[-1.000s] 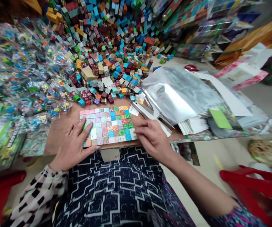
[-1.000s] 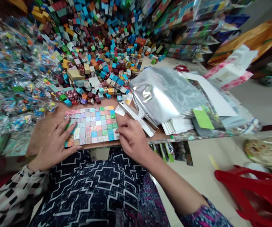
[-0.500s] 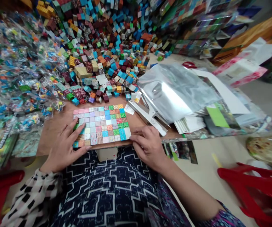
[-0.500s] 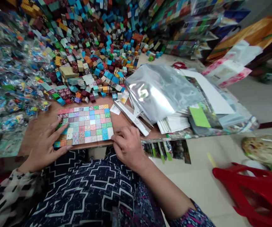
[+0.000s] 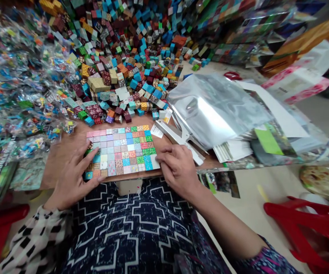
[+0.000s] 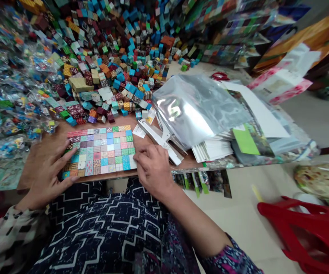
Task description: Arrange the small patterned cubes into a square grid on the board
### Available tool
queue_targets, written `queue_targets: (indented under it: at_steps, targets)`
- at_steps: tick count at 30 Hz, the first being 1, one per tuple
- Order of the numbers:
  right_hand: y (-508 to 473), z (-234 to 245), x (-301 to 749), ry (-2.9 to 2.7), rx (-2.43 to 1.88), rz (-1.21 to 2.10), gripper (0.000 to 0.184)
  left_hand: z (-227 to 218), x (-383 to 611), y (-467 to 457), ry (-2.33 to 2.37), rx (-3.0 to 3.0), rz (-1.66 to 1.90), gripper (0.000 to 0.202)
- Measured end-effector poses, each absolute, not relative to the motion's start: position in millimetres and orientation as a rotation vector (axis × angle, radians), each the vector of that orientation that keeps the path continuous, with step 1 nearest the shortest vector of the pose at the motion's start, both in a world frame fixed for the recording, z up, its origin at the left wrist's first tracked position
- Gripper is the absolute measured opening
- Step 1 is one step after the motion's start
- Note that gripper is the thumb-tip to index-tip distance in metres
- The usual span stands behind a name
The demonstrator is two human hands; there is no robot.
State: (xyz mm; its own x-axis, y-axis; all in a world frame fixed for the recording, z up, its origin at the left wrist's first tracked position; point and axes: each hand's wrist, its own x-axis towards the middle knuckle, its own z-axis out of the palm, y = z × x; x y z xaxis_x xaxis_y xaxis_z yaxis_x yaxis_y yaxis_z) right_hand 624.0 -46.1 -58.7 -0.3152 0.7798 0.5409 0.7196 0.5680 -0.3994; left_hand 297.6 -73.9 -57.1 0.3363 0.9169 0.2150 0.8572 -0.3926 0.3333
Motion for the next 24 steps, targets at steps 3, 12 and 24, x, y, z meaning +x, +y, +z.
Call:
queue_targets:
  at_steps: [3,12,24]
  targets:
    - [-40.5,-57.5,622.0,-2.091,-1.207,0.084,0.018,-58.1,296.6,-73.7,1.626,2.421,0.587,0.068]
    - [-30.1,-59.1,619.3,-2.114,-1.233,0.061,0.019,-58.0,298.1,-72.9,1.63,2.412,0.58,0.069]
    - [-18.8,-60.7,615.2,-2.131,-1.29,0.075,0.023,-57.8,298.5,-72.5,1.629,2.419,0.569,0.068]
